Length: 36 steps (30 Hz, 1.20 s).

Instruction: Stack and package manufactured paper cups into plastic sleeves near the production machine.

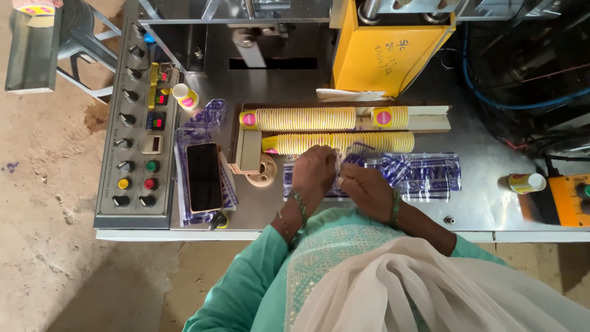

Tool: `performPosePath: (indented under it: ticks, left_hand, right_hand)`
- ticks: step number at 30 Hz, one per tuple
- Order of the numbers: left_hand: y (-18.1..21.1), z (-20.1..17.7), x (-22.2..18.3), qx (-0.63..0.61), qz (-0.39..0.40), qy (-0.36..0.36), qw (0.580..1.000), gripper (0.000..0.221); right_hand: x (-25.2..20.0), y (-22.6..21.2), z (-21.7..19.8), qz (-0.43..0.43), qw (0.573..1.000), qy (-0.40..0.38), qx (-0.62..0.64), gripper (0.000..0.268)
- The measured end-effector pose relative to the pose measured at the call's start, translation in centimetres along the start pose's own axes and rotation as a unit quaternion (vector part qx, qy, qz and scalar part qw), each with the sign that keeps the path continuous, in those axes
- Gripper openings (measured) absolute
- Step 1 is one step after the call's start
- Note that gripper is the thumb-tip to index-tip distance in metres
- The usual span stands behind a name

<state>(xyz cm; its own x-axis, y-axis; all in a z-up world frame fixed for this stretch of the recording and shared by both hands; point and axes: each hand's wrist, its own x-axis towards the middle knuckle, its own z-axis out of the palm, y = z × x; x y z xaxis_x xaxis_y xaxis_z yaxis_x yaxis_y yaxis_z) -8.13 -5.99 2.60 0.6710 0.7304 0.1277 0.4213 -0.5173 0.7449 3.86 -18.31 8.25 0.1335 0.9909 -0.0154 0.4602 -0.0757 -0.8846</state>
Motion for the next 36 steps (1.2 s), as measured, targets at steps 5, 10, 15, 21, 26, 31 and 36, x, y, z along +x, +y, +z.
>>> performPosePath:
  ticks: [5, 10, 15, 21, 26, 31, 36]
  left_hand:
    - [-4.4, 2.9, 1.9, 0.085, -0.084, -0.081, 0.990, 0.033]
    - [-7.3, 1.3, 2.7, 0.118, -0.039, -0.046, 0.991, 0.035]
    - [-11.4, -6.4, 4.4, 0.323, -0.010, 0.061, 0.944, 0.014]
    - [-14.5, -7.9, 5.8, 0.316, 0.019, -0.010, 0.949, 0.017]
    - [-11.2, -9.2, 5.1, 0.265, 0.057, -0.021, 0.962, 0.009]
    - [-4.8, -10.7, 4.1, 0.226, 0.176, 0.000, 0.958, 0.015]
    - [3.0, -10.4, 4.1, 0.189, 0.366, 0.022, 0.911, 0.028]
  right_hand:
    - [0.6, 1.0, 1.2, -0.019, 0.993, -0.060, -0.096, 0.020]
    - [2.2, -0.6, -0.4, -0.049, 0.980, -0.077, -0.177, 0.022]
    - [6.5, 9.2, -4.1, -0.012, 0.952, 0.183, -0.245, 0.042]
    - [8.2, 12.4, -2.6, -0.004, 0.953, 0.189, -0.237, 0.030]
    - [3.9, 1.0, -3.1, 0.168, 0.955, 0.147, 0.198, 0.045]
    - [0.9, -7.9, -4.7, 0.210, 0.867, -0.019, 0.452, 0.089]
    - [3.3, -5.2, -4.0, 0.183, 0.881, 0.076, 0.429, 0.084]
